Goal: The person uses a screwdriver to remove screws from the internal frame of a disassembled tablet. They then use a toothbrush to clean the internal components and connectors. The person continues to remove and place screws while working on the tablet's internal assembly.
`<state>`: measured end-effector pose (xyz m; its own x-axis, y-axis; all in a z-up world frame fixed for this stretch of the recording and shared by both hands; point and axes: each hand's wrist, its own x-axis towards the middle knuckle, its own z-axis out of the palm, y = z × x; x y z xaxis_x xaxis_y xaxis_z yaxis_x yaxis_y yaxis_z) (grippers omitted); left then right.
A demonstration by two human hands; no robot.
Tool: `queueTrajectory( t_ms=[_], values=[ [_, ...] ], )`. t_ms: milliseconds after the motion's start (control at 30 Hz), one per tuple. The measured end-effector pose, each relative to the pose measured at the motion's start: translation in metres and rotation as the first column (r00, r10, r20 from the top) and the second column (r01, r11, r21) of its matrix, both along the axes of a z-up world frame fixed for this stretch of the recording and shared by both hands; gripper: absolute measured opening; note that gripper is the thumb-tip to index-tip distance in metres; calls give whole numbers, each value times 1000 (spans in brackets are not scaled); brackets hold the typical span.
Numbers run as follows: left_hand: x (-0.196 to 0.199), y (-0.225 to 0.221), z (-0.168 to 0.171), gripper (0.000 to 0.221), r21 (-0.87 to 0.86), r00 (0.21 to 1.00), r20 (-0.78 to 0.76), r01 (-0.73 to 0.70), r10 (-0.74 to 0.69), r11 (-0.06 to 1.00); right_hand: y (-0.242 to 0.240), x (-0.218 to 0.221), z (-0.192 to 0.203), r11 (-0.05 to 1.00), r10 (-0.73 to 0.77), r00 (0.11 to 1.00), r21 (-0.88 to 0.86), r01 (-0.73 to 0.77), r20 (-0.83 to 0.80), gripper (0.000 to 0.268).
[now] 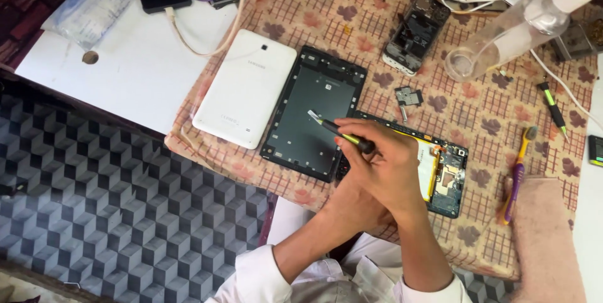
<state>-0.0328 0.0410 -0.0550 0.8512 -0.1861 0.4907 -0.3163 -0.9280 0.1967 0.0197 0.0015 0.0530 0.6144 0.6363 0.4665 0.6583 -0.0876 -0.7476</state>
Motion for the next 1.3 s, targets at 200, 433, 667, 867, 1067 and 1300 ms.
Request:
queueTrajectory(
  t_ms=[200, 433, 667, 867, 1067, 1300],
  values=[
    [2, -3, -8, 64, 85, 998, -65, -8, 13, 996, 6, 1, 1, 993, -26, 999, -114, 32, 48, 19],
    [-1, 4, 3, 60, -55, 995, -71, 60, -63, 997, 8, 6, -7, 992, -10, 1000, -123, 13, 27, 17],
    [-1, 7, 13, 59, -42, 997, -47, 53, -55, 998, 5, 9, -11, 995, -69, 988, -84, 58, -135, 18],
    [-3, 6, 8, 55, -60, 993, -65, 94, -98, 994, 3, 10, -12, 998, 47, 999, -49, -46, 22, 16],
    [-4, 12, 20, 60, -147, 996, -2, 89, -90, 985, -5, 16, -24, 970, -221, 973, 86, 227, -69, 15],
    [-5, 12, 42, 44, -349, 997, 38, 70, -61, 935, -64, 49, -27, 738, -347, 912, 537, 409, -219, 18]
  ],
)
